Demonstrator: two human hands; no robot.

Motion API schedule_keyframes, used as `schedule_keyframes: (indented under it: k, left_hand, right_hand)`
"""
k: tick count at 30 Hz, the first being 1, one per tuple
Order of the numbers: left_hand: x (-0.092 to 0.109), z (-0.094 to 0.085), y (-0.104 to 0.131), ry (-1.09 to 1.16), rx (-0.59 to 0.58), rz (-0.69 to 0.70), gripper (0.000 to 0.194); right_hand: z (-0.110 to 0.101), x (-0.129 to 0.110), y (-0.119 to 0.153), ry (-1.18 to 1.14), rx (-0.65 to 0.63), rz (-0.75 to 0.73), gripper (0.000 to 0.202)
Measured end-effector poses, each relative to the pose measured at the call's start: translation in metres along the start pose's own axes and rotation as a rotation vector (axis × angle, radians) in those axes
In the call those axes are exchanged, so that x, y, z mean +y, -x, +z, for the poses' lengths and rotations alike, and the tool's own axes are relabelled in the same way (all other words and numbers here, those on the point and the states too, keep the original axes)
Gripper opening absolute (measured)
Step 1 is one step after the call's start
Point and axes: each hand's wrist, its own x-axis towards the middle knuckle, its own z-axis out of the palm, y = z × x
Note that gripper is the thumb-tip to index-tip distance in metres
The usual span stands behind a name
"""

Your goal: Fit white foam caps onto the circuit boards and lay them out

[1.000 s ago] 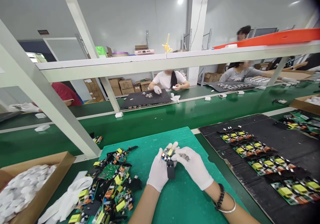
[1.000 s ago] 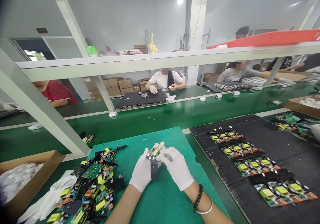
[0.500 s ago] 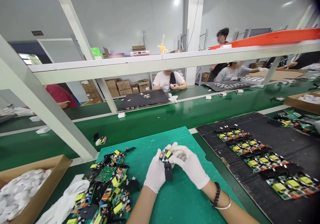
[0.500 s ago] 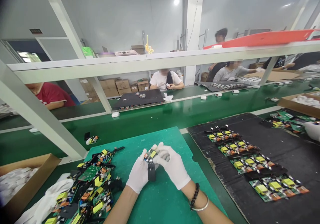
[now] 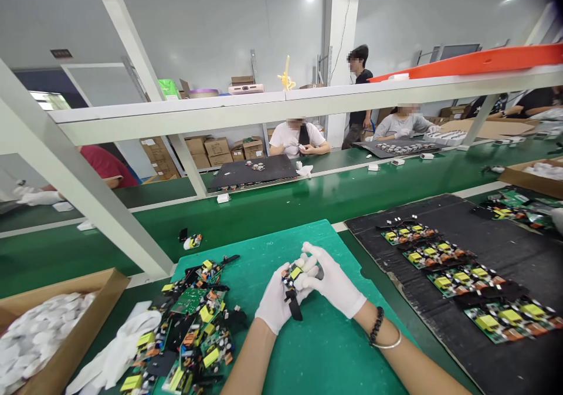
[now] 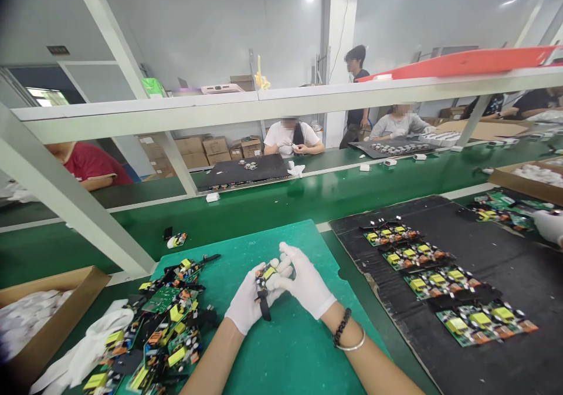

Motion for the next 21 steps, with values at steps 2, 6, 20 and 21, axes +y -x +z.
schedule_keyframes:
  k: [2, 6, 20, 21]
  left_hand:
    - [0.000, 0.000, 0.001, -0.021, 0.100, -0.017, 0.024]
    - [-0.001, 0.000, -0.001, -0.023, 0.132, -0.057, 0.021]
    - [-0.006, 0.003, -0.012, 0.030, 0.136, -0.087, 0.012]
    - [-0.006, 0.003, -0.012, 0.027, 0.143, -0.089, 0.011]
  right_hand:
    - [-0.001, -0.001, 0.002, -0.103, -0.164, 0.021, 0.066]
    - [0.003, 0.002, 0.004, -0.188, -0.255, 0.053, 0.076]
    - [0.013, 0.004, 0.007, -0.124, -0.183, 0.100, 0.064]
    - [0.011, 0.000, 0.007, -0.156, -0.211, 0.105, 0.064]
